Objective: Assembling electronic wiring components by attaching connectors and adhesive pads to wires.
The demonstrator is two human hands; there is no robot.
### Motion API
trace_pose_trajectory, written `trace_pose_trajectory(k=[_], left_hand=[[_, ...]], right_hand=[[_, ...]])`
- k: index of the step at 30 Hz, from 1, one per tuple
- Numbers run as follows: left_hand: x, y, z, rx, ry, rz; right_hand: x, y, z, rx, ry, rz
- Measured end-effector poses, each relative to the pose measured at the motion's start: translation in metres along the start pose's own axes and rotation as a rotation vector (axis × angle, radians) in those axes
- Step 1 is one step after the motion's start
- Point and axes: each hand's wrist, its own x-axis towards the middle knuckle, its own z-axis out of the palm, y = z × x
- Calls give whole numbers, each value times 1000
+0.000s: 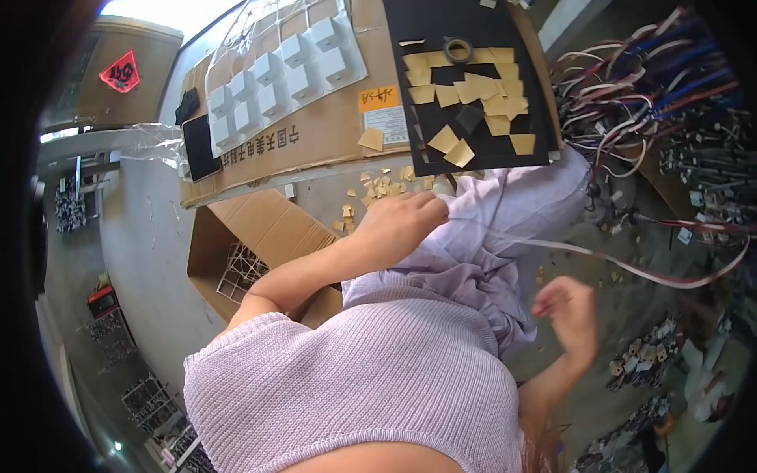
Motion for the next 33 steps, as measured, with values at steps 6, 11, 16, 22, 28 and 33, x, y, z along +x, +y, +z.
trace_pose_trajectory(k=[6,11,16,22,28,33], left_hand=[[15,4,-37,-129,163,462],[56,-110,-119,573,774,-173],[36,-149,-92,542,502,-170],[13,-113,-67,400,497,-72],[-6,-116,-34,521,452,119],[13,-101,-50,542,611,-189]], right_hand=[[52,-114,97,-457,122,-639],[101,-145,107,-348,160,-777],[151,-159,124,-408,185,-956],[223,-167,151,-547,291,-1107],[238,-160,150,-824,379,-1111],[240,-157,154,-743,380,-1091]])
